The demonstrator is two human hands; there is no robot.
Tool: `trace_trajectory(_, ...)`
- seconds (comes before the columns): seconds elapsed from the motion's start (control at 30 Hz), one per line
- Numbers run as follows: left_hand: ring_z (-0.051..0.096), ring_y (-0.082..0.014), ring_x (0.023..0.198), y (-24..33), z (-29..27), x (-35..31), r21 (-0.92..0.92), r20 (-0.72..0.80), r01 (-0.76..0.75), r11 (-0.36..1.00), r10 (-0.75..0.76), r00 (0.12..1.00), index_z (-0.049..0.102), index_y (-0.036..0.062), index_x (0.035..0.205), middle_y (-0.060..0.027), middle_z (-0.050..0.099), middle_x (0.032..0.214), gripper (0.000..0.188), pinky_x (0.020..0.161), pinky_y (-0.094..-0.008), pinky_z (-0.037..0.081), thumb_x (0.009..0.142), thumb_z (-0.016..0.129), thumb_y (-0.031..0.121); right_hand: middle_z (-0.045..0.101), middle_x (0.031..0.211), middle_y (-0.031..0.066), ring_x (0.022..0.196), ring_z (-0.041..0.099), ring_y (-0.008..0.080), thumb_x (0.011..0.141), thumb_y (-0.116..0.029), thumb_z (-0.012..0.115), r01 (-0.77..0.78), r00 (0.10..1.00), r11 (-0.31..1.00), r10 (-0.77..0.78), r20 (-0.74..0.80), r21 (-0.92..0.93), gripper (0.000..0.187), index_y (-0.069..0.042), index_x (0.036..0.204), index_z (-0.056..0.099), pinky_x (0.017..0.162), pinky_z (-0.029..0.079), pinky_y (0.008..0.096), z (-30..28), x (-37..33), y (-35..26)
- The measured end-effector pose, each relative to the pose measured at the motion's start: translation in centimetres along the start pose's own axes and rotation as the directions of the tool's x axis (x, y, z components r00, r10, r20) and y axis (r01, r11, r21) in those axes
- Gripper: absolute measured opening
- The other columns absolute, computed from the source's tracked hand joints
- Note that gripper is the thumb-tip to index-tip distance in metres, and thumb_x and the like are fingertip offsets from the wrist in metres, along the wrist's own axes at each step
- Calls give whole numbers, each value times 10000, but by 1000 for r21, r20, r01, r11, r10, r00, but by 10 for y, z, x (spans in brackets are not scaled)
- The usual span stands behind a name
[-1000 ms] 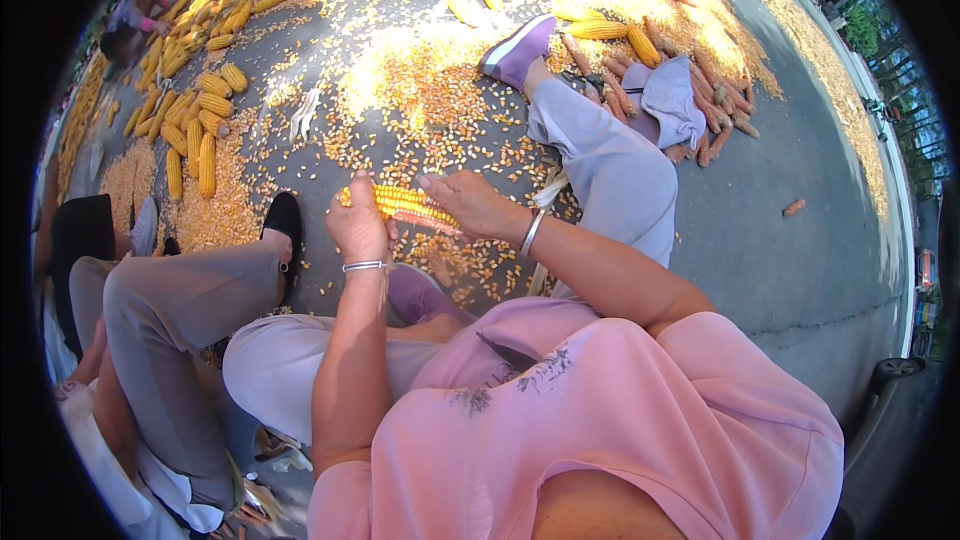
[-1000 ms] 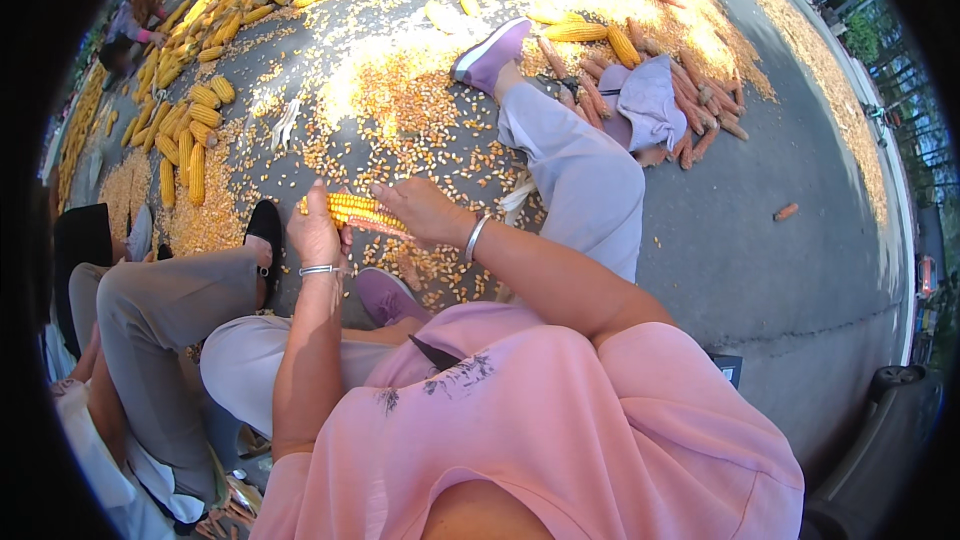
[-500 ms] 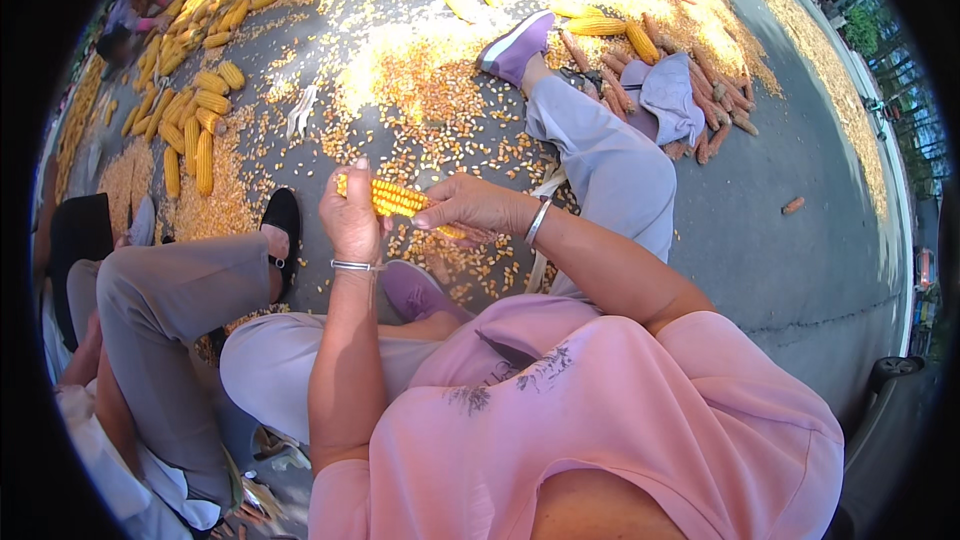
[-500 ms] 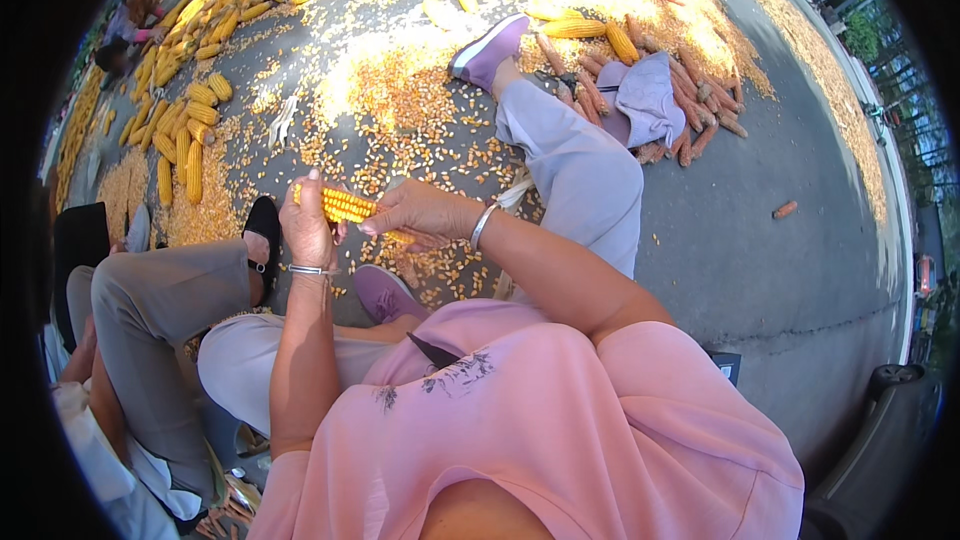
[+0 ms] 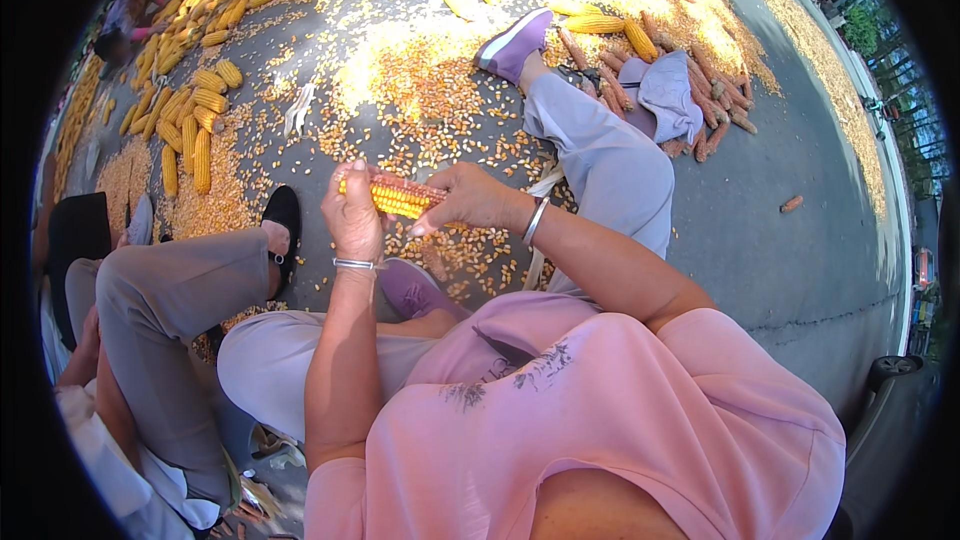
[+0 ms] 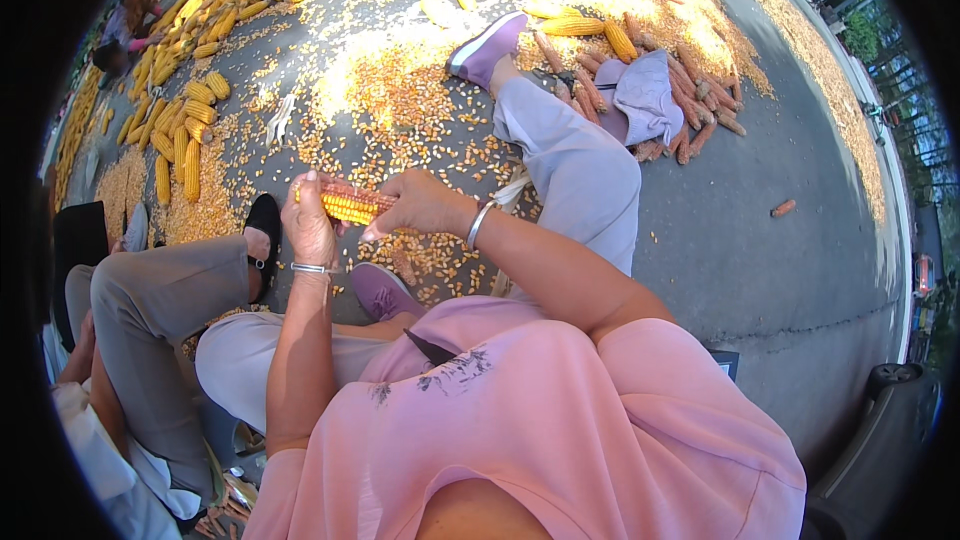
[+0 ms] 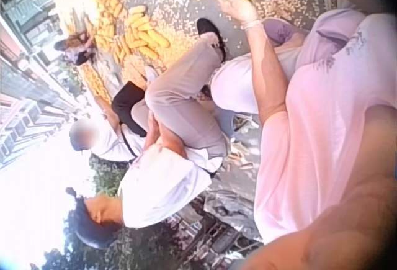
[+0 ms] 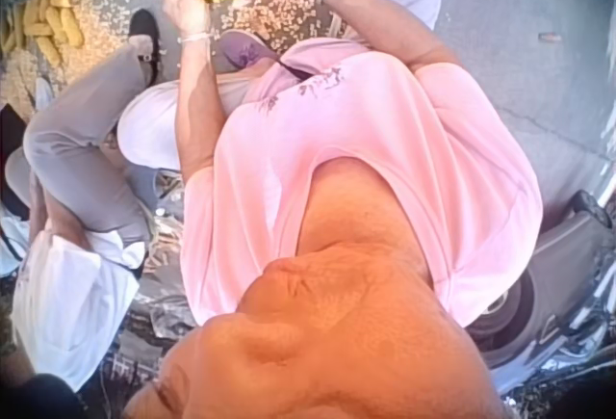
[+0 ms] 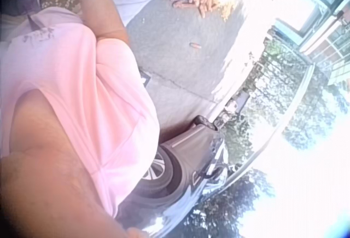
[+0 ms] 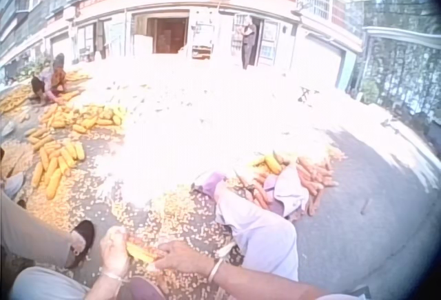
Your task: The person sits on the ground and shucks corn cobs by hand, removing kernels and dropping them onto a large pile. The person handles multiple cobs one at a time, rotating them to remove kernels.
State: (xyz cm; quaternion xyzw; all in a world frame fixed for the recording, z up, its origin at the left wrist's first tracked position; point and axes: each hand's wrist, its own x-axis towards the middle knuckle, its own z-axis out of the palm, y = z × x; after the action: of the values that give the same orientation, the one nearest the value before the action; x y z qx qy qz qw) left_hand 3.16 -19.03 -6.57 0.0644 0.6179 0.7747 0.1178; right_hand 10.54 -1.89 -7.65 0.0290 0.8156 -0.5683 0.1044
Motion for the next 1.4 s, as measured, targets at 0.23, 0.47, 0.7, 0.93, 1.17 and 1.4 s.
trace_trajectory(0.23, 534, -98, 429, 2, 2, 1, 37, -30, 9, 999, -8, 1000, 562, 66, 889, -87, 660, 671, 291, 347, -216, 377, 981, 567, 342, 621, 669, 28, 621, 568, 115, 688, -386, 873, 40, 998, 999, -41, -51, -27, 450, -1, 850, 703, 579, 457, 275, 4, 1, -3)
trace_trajectory(0.47, 511, -107, 384, 9, -2, 5, -38, -83, 80, 996, -83, 993, 561, 54, 879, -111, 656, 652, 329, 325, -220, 356, 977, 559, 368, 563, 633, 2, 456, 506, 69, 838, -313, 774, -273, 931, 830, 100, 351, 486, 331, -22, 957, 669, 413, 381, 218, -14, -6, -18)
trace_trajectory(0.7, 515, -108, 391, 2, -6, 7, -39, -108, 65, 997, -69, 992, 566, 55, 890, -98, 649, 652, 345, 326, -220, 362, 970, 567, 390, 551, 640, -16, 469, 507, 71, 804, -244, 798, -140, 977, 959, 92, 193, 247, 287, -35, 940, 656, 416, 392, 232, -6, -4, -13)
trace_trajectory(0.93, 512, -115, 391, 2, -1, 7, 4, -146, 82, 997, -80, 986, 563, 57, 867, -111, 656, 661, 353, 323, -220, 352, 966, 565, 396, 574, 656, -5, 485, 529, 80, 791, -255, 813, -82, 986, 981, 53, 160, 177, 315, -31, 943, 650, 423, 408, 235, -2, -7, -12)
trace_trajectory(1.17, 493, -125, 380, 5, -9, 10, -43, -148, 174, 984, -179, 973, 547, 70, 890, -123, 670, 702, 416, 311, -223, 320, 941, 566, 482, 575, 646, -10, 476, 529, 63, 829, -229, 778, -178, 951, 891, 47, 306, 417, 274, -22, 954, 647, 410, 387, 208, -15, -10, -12)
trace_trajectory(1.4, 491, -121, 387, 9, -7, 8, -53, -208, 141, 989, -149, 967, 542, 75, 906, -110, 660, 680, 423, 310, -222, 312, 933, 571, 497, 624, 724, 65, 609, 597, 165, 691, -188, 846, 77, 988, 995, -85, 127, 65, 382, -8, 956, 639, 547, 471, 304, -9, -2, -8)
